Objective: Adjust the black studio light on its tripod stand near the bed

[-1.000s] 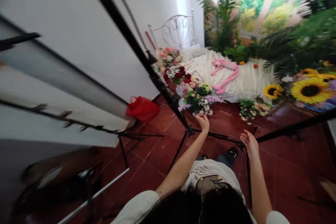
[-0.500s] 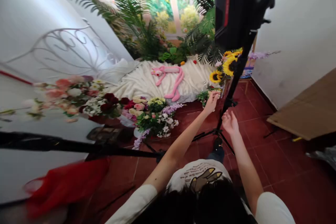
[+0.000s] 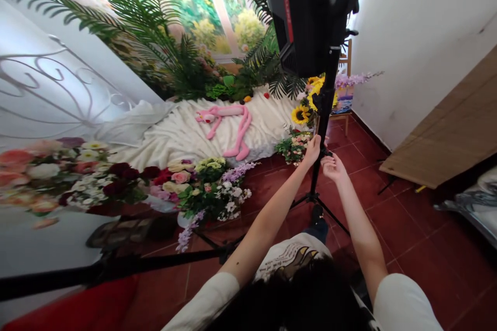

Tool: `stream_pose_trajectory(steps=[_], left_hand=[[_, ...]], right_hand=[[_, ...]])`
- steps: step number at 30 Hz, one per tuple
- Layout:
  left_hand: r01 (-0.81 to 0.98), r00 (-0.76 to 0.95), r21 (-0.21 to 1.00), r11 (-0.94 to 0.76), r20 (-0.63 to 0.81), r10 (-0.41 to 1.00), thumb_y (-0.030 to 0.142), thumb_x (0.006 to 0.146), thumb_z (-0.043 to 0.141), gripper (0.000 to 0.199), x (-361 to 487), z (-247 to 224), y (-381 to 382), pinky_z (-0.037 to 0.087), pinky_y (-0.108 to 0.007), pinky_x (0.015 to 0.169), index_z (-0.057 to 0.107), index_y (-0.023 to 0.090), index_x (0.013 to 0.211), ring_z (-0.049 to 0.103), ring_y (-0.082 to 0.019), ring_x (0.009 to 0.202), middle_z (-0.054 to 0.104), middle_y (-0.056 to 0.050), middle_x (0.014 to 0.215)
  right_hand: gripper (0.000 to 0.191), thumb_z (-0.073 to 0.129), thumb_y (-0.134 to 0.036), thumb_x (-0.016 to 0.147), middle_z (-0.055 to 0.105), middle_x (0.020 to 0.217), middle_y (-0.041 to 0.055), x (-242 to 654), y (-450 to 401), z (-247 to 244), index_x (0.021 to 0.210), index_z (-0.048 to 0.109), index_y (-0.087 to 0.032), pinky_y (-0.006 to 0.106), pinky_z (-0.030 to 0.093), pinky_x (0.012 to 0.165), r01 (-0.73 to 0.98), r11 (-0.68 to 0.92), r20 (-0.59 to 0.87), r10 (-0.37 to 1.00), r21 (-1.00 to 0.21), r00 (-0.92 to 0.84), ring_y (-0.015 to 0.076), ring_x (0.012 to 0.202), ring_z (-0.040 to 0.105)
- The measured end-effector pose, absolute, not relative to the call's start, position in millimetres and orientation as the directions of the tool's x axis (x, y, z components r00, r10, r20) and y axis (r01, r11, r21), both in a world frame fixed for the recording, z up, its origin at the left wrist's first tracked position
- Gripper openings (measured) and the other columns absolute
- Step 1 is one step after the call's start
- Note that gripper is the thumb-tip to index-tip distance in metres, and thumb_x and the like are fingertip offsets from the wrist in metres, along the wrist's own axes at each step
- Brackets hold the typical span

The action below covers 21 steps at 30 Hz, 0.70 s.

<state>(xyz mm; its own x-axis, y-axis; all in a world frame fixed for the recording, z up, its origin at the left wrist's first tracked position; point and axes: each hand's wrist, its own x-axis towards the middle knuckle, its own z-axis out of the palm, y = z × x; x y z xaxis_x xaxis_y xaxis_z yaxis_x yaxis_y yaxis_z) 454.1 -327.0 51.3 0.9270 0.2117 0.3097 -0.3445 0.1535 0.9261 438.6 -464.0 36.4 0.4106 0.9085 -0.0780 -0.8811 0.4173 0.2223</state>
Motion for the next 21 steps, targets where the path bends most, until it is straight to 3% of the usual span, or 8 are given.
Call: stream_pose_trajectory(steps=[3,5,8,11,13,15,18,21], left_hand=[[-0.341,0.922,0.932,0.125,0.306,0.238,0.079,0.084,0.042,0.064,454.1,50.2,-328.3,0.044,-0.023,0.059,0.060,0.017,0.085,0.051,-0.009,0.059,0.056,0.001,0.068],[-0.346,0.913,0.933,0.099,0.311,0.263,0.077,0.085,0.040,0.062,454.2,49.8,-329.7,0.044,-0.023,0.062,0.059,0.017,0.083,0.052,-0.009,0.061,0.057,0.001,0.068],[-0.360,0.899,0.930,0.068,0.326,0.293,0.075,0.087,0.039,0.061,453.7,48.8,-331.3,0.045,-0.024,0.064,0.058,0.018,0.080,0.052,-0.010,0.061,0.057,0.000,0.068],[-0.368,0.890,0.929,0.036,0.340,0.305,0.074,0.088,0.040,0.060,452.8,46.6,-331.7,0.046,-0.025,0.066,0.058,0.018,0.080,0.054,-0.011,0.062,0.060,-0.002,0.070],[-0.368,0.889,0.930,0.014,0.347,0.298,0.074,0.088,0.039,0.059,452.4,45.1,-331.7,0.046,-0.026,0.068,0.058,0.018,0.079,0.056,-0.012,0.064,0.062,-0.003,0.072],[-0.365,0.889,0.931,0.001,0.348,0.296,0.074,0.089,0.038,0.060,452.2,44.3,-331.8,0.046,-0.026,0.068,0.058,0.018,0.079,0.056,-0.012,0.064,0.063,-0.003,0.073],[-0.350,0.897,0.937,0.007,0.333,0.292,0.074,0.089,0.036,0.061,451.8,44.8,-331.7,0.046,-0.026,0.068,0.058,0.018,0.082,0.056,-0.012,0.063,0.063,-0.004,0.072],[-0.347,0.901,0.938,0.007,0.331,0.279,0.076,0.087,0.037,0.062,451.9,45.5,-330.2,0.048,-0.027,0.070,0.059,0.018,0.083,0.058,-0.013,0.066,0.065,-0.004,0.074]], right_hand=[[0.031,0.052,-0.013,0.091,0.044,0.059,-0.0072,440.4,-464.8,39.6,0.071,0.032,-0.025,0.013,0.046,0.039,-0.889,0.425,-0.111,0.905,0.172,0.411,0.0067,0.046,0.045],[0.027,0.054,-0.012,0.090,0.044,0.061,-0.0075,440.1,-462.9,43.0,0.074,0.036,-0.024,0.010,0.042,0.036,-0.872,0.488,-0.185,0.860,0.026,0.476,0.0057,0.047,0.046],[0.028,0.067,-0.018,0.084,0.045,0.061,-0.0082,438.8,-458.2,48.6,0.075,0.040,-0.023,0.010,0.035,0.034,-0.690,0.534,-0.338,0.613,-0.489,0.714,0.0050,0.046,0.040],[0.038,0.077,-0.029,0.076,0.043,0.060,-0.0074,434.5,-458.1,55.9,0.070,0.039,-0.023,0.017,0.040,0.041,-0.162,0.101,-0.136,0.225,-0.982,0.965,0.0077,0.049,0.037],[0.034,0.073,-0.028,0.077,0.047,0.064,-0.0040,429.2,-462.0,61.9,0.070,0.040,-0.023,0.024,0.046,0.053,0.225,-0.310,0.174,0.183,-0.924,0.968,0.0126,0.058,0.043],[0.023,0.062,-0.020,0.082,0.053,0.073,0.0015,422.4,-466.7,67.8,0.070,0.043,-0.023,0.031,0.048,0.064,0.469,-0.552,0.366,0.292,-0.690,0.883,0.0185,0.071,0.050],[0.017,0.050,-0.013,0.084,0.060,0.085,0.0071,412.5,-469.7,75.3,0.071,0.047,-0.023,0.038,0.049,0.076,0.640,-0.603,0.464,0.447,-0.475,0.765,0.0239,0.087,0.054],[0.013,0.051,-0.016,0.086,0.063,0.093,0.0076,409.5,-463.8,86.6,0.075,0.051,-0.023,0.043,0.049,0.087,0.729,-0.494,0.540,0.491,-0.474,0.684,0.0248,0.094,0.057]])
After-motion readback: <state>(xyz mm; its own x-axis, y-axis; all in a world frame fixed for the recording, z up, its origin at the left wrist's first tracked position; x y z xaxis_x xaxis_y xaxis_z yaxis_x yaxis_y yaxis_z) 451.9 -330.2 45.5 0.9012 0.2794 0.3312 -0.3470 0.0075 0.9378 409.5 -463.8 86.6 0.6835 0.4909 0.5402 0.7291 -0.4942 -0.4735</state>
